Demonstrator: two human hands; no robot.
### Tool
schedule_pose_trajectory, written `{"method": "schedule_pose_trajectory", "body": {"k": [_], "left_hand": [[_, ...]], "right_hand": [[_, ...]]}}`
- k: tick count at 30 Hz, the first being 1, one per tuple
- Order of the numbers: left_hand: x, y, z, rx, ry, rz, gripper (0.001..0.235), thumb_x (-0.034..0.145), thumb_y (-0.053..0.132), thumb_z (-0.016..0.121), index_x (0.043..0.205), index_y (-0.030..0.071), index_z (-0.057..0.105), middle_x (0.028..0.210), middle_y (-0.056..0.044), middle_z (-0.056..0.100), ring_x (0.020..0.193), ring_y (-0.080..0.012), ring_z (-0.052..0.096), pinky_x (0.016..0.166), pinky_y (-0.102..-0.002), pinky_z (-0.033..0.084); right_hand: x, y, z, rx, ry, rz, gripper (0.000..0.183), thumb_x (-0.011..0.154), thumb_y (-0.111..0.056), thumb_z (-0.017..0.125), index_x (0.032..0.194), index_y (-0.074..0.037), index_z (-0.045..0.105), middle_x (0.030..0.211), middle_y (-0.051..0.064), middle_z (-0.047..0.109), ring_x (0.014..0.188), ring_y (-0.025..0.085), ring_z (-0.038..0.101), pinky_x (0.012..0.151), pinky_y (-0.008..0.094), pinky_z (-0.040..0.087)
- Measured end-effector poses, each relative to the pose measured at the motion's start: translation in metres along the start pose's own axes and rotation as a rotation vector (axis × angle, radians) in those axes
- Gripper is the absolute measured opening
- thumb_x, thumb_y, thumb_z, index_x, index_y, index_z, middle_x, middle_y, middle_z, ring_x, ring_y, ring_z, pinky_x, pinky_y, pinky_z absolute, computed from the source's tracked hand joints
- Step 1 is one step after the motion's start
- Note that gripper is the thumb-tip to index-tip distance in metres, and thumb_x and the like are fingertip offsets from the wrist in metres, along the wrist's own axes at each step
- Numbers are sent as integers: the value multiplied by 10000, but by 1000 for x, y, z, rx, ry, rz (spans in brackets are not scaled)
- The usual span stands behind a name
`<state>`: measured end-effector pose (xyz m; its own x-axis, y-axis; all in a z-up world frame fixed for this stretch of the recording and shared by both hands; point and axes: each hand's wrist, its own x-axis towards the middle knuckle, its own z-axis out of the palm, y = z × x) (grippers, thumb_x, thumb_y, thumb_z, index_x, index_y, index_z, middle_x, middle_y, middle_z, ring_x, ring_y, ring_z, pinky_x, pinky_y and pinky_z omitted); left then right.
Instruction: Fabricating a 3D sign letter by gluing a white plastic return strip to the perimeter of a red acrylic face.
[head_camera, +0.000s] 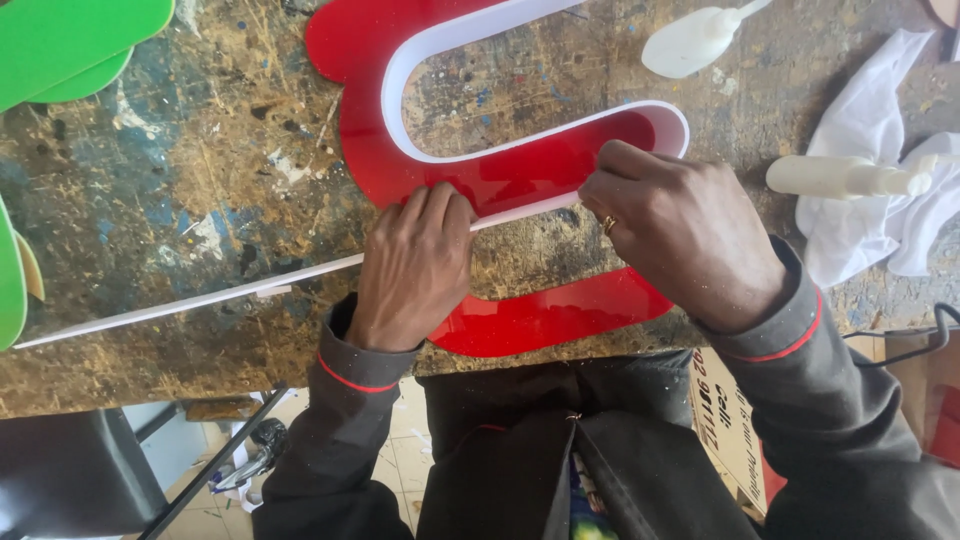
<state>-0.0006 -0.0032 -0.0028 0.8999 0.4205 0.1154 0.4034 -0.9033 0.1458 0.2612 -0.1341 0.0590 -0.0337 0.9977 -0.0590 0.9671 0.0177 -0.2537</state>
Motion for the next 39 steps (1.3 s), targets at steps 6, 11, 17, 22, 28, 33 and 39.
{"method": "schedule_pose_trajectory", "body": {"k": [6, 11, 17, 22, 28, 33, 39], "left_hand": [[0, 1, 0, 39, 26, 3, 96, 1122, 105, 693, 1177, 38, 735, 1154, -127, 758, 990, -274, 727, 803, -380, 627], [-2, -4, 8, 39, 27, 11, 215, 1082, 231, 852, 1173, 85, 725, 1152, -83, 741, 1017, -254, 715, 865, -377, 649], [1, -1, 7, 44, 47, -11, 297, 1031, 306, 928, 1129, 115, 722, 1134, -54, 740, 995, -224, 704, 836, -359, 626], [0, -1, 7, 51, 56, -15, 324, 1021, 330, 931, 1168, 94, 764, 1162, -59, 765, 1019, -221, 725, 829, -352, 636], [0, -1, 8, 42, 64, -16, 292, 1036, 296, 902, 1177, 84, 760, 1168, -63, 751, 1025, -226, 718, 834, -362, 630], [1, -2, 8, 53, 94, 2, 245, 1032, 261, 922, 1065, 120, 725, 1069, -33, 718, 945, -199, 675, 769, -342, 596], [1, -1, 9, 82, 100, -1, 228, 1022, 261, 897, 1090, 121, 732, 1102, -31, 730, 957, -195, 675, 761, -337, 587]], "right_hand": [[-1, -2, 1, -12, 18, 19, 208, 1049, 74, 662, 940, -99, 697, 1014, 31, 630, 656, 280, 549, 438, 427, 453], [0, -4, -1, -44, 23, 12, 218, 1086, 66, 667, 932, -89, 668, 971, 18, 651, 619, 253, 531, 436, 411, 453], [8, -14, -1, -118, 7, -39, 192, 1095, 45, 683, 1013, -127, 711, 945, 0, 671, 634, 213, 590, 442, 383, 475], [21, -22, 6, -98, -49, -69, 242, 1041, 59, 670, 1149, -130, 776, 989, 14, 738, 591, 284, 659, 420, 444, 510], [26, -23, 15, -69, -76, -118, 274, 948, 147, 646, 955, -124, 687, 857, 24, 679, 553, 269, 578, 431, 436, 426], [27, -24, 11, -66, -60, -124, 300, 945, 151, 643, 1035, -121, 733, 911, 19, 722, 575, 282, 606, 440, 431, 434], [28, -26, 12, -87, -60, -124, 332, 916, 161, 635, 1057, -121, 740, 927, 14, 739, 593, 267, 632, 440, 433, 444]]}}
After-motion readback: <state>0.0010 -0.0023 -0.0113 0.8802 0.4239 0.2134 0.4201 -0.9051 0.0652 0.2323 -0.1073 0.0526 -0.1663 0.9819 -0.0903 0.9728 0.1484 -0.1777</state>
